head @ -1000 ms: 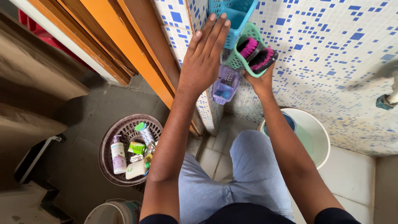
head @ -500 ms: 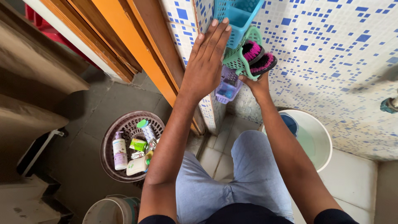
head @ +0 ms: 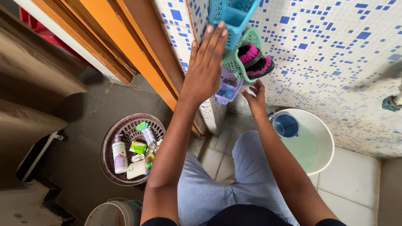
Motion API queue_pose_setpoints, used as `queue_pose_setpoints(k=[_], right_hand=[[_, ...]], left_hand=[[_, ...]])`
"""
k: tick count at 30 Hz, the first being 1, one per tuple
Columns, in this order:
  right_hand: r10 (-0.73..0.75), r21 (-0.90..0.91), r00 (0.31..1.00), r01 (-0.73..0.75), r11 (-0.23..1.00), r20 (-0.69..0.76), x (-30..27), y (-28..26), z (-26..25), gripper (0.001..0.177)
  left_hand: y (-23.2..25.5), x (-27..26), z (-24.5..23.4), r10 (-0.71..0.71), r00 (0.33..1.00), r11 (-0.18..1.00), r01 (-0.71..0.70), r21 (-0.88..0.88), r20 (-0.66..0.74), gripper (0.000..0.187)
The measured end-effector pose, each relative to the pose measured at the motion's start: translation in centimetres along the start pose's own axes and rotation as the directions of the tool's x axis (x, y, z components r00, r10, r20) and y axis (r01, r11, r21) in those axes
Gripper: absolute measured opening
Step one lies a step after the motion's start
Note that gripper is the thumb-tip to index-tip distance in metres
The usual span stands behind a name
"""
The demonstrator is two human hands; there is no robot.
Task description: The person sits on the bathroom floor and organizes toiletries. They first secure a stack of three plastic baskets to the wall using a string, then place a hairbrush and a tube of toothpaste into the baskets.
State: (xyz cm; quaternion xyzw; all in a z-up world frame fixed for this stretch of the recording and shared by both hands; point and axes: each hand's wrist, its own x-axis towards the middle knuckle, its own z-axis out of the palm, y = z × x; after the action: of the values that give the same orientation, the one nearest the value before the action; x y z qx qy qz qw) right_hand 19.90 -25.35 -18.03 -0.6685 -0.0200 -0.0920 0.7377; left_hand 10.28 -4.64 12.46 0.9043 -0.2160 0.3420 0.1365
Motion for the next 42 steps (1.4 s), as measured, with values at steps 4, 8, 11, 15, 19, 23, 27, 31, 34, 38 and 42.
queue_pose_setpoints(k=[4, 8, 11, 15, 19, 23, 27, 31, 34, 38, 42], right_hand=[[-0.026, -0.077, 0.998, 0.021, 0.997, -0.063, -1.4, -0.7, -0.6, 0.081], [-0.304, -0.077, 0.942, 0.296, 0.952, -0.146, -2.3, -5.0, -0.5, 0.067], [-0.449, -0.112, 0.875, 0.435, 0.893, -0.182, -3.3, -10.2, -0.1, 0.06], [-0.616, -0.27, 0.783, 0.576, 0.772, -0.089, -3.3, -16.8, 0.9, 0.075], [-0.725, -0.59, 0.672, 0.651, 0.478, 0.153, -1.8, -21.2, 1.0, 0.113], [-0.589, -0.617, 0.729, 0.651, 0.442, 0.348, 1.7, -23.8, 1.0, 0.132], [-0.473, -0.572, 0.762, 0.646, 0.506, 0.442, 4.6, -25.4, 1.4, 0.127], [-0.336, -0.614, 0.812, 0.582, 0.534, 0.478, 5.5, -26.6, 0.4, 0.115], [-0.376, -0.664, 0.766, 0.641, 0.385, 0.522, 5.6, -26.5, 0.1, 0.114], [-0.329, -0.675, 0.789, 0.614, 0.408, 0.519, 6.3, -25.6, 0.8, 0.119], [-0.336, -0.672, 0.791, 0.611, 0.418, 0.511, 6.4, -25.1, 1.0, 0.121]], left_hand=[[0.2, -1.4, 0.6, -0.035, 0.999, 0.994, 0.037, -0.098, 0.022, 0.075], [-0.1, -2.3, 1.5, -0.047, 0.999, 0.994, 0.049, -0.093, 0.023, 0.073], [-0.2, -2.3, 2.1, -0.057, 0.998, 0.997, 0.059, -0.057, 0.034, 0.074], [0.0, -2.3, 2.3, -0.057, 0.998, 0.998, 0.057, -0.022, 0.021, 0.073], [-0.1, -2.5, 2.1, -0.035, 0.999, 0.999, 0.035, -0.042, 0.002, 0.072], [0.0, -2.5, 1.6, -0.042, 0.998, 0.998, 0.044, -0.044, 0.047, 0.075], [0.1, -2.3, 1.2, -0.037, 0.998, 0.999, 0.039, -0.036, 0.048, 0.076], [0.3, -2.3, 1.0, -0.045, 0.997, 0.999, 0.046, -0.028, 0.056, 0.076], [0.3, -2.2, 1.2, -0.052, 0.997, 0.998, 0.054, -0.019, 0.061, 0.077], [0.3, -2.3, 1.6, -0.07, 0.995, 0.998, 0.07, 0.0, 0.069, 0.076], [0.3, -2.3, 1.5, -0.056, 0.998, 0.998, 0.056, -0.008, 0.038, 0.074]])
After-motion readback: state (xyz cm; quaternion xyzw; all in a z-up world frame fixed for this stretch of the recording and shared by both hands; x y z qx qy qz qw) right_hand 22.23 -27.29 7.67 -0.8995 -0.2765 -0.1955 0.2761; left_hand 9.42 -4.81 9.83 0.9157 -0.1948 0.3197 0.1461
